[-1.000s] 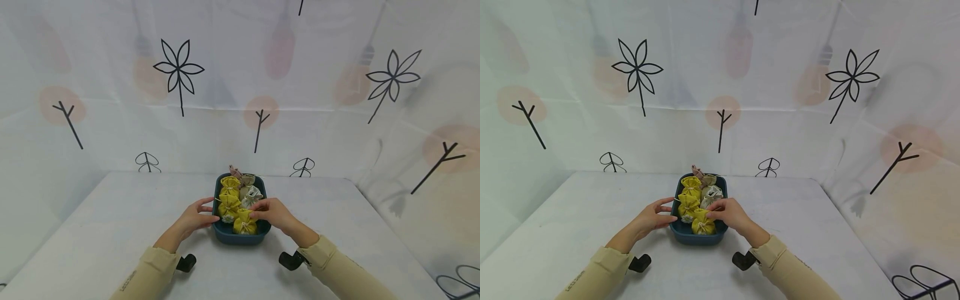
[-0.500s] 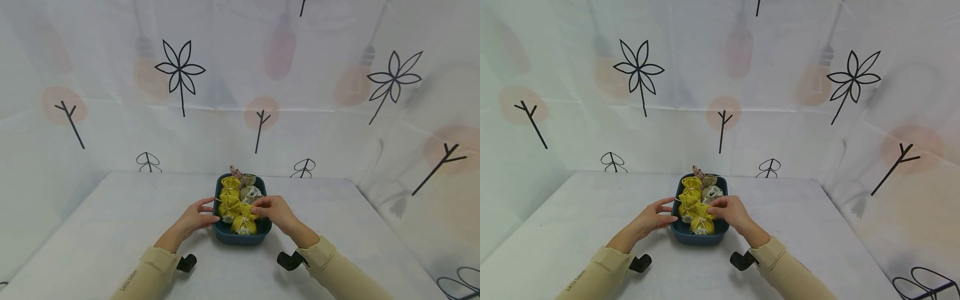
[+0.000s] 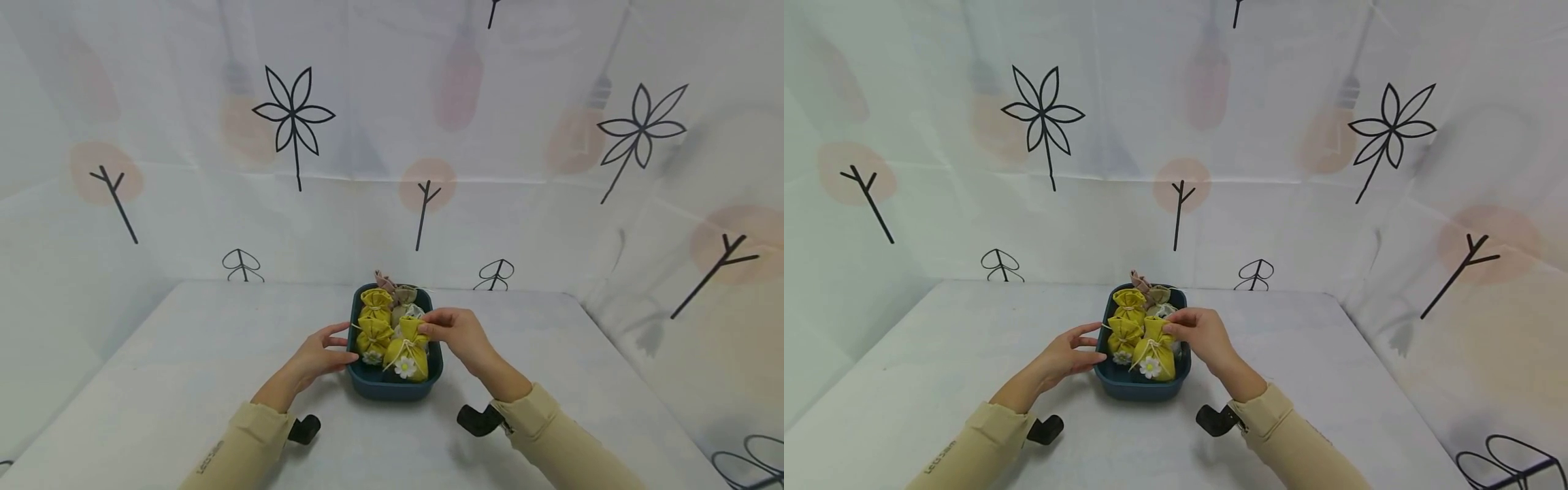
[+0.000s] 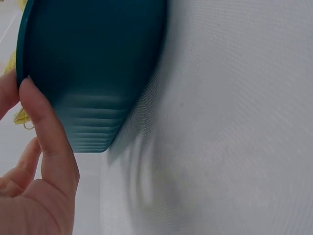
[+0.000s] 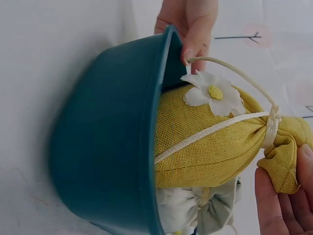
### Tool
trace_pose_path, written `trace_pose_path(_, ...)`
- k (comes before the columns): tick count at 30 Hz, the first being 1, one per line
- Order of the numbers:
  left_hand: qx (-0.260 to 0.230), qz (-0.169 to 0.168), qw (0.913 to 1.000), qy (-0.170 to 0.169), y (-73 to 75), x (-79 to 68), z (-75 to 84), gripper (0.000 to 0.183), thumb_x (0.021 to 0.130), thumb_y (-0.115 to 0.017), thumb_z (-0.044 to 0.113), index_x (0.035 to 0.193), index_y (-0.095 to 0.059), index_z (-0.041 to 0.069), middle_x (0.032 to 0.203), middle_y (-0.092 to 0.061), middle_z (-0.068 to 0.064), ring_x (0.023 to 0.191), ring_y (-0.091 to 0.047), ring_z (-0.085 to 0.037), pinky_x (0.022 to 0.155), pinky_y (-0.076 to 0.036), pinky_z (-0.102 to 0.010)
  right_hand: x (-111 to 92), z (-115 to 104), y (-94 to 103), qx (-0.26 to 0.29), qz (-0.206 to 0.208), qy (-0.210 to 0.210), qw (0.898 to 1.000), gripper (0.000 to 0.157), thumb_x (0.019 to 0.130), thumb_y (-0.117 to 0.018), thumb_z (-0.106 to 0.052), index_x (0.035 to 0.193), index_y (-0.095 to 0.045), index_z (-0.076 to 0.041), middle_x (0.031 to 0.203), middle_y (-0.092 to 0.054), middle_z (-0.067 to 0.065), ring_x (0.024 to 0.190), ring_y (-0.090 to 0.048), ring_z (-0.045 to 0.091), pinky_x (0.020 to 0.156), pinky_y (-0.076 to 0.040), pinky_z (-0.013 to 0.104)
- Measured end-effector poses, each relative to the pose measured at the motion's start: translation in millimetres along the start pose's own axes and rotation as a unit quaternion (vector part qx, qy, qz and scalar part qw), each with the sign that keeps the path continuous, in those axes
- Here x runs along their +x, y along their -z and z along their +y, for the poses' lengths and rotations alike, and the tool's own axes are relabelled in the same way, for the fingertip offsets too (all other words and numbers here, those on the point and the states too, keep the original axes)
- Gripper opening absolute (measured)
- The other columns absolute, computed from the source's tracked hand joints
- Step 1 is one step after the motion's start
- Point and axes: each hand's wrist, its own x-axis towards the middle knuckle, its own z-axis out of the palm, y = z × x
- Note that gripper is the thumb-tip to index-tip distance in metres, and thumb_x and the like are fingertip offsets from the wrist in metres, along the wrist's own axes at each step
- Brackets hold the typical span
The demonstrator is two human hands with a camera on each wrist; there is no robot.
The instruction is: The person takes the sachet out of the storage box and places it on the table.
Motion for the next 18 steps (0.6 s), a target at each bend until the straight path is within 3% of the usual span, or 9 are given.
trace_pose_path(18,-0.010,-0.004,0.9999,-0.001,1.1,0.7,-1.1,0.071,0.076,-0.078,0.009,0.138,-0.045,0.016,0.123,-0.050,-0.018,0.085,-0.061,-0.020,0.074,-0.053,-0.032,-2.3,-14.2,19.2,0.017,0.047,0.038,0.998,0.020,0.089,-0.064,-0.008,0.102,-0.063,0.007,0.092,-0.066,0.011,0.082,-0.063,0.019,0.079,-0.051,0.032)
